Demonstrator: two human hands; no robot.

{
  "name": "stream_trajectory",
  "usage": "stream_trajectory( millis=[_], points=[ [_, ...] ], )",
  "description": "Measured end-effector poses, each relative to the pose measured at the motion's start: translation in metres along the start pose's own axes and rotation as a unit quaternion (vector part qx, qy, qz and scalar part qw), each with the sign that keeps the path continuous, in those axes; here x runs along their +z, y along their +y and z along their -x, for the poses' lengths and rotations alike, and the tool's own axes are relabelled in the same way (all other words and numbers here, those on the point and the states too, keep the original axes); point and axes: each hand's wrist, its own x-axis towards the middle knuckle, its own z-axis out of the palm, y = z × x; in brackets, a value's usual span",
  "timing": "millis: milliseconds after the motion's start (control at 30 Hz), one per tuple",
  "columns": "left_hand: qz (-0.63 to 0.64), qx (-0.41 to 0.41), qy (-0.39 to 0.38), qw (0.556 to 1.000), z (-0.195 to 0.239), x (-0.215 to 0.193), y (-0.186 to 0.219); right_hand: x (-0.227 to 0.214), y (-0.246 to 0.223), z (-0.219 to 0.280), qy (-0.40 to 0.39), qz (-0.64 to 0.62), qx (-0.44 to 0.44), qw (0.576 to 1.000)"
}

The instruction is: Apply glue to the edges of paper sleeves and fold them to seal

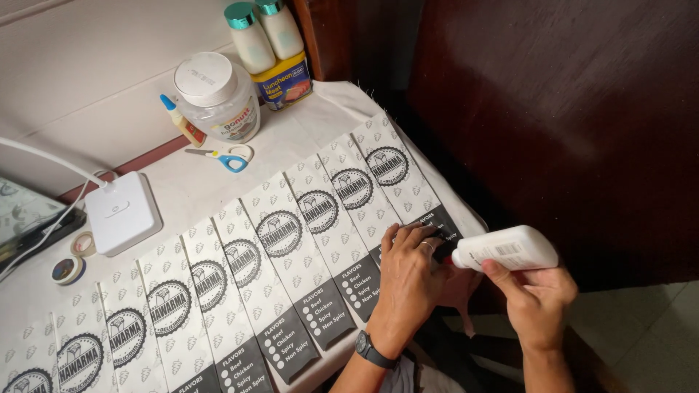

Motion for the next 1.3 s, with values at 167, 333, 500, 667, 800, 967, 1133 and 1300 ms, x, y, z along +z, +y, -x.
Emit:
stream_trajectory(
  millis=[167,333,500,667,800,967,1133,1300],
  points=[
    [0.002,0.005,-0.015,1.000,0.004,0.002,-0.005,-0.002,-0.003,-0.012,0.034,0.003,-0.072,0.997],
    [-0.006,-0.004,-0.012,1.000,0.003,0.003,-0.003,-0.001,0.000,-0.001,0.030,-0.016,-0.019,0.999],
    [-0.010,-0.001,0.018,1.000,-0.001,-0.004,0.006,0.002,-0.010,0.003,0.006,0.010,-0.037,0.999],
    [-0.011,0.000,0.042,0.999,-0.001,-0.002,0.006,-0.010,0.012,-0.018,0.094,-0.076,-0.101,0.987],
    [0.014,-0.022,0.031,0.999,-0.001,0.004,0.005,-0.009,0.007,-0.010,0.096,-0.081,-0.104,0.987],
    [0.026,-0.055,0.041,0.997,-0.002,0.006,0.006,0.003,0.001,0.000,0.055,-0.015,-0.068,0.996],
    [0.035,-0.051,0.041,0.997,-0.005,-0.001,0.008,0.009,-0.006,0.004,0.000,-0.013,-0.015,1.000],
    [0.028,-0.040,0.013,0.999,-0.004,-0.005,0.006,-0.003,0.013,-0.014,0.060,-0.046,-0.088,0.993]
  ],
)
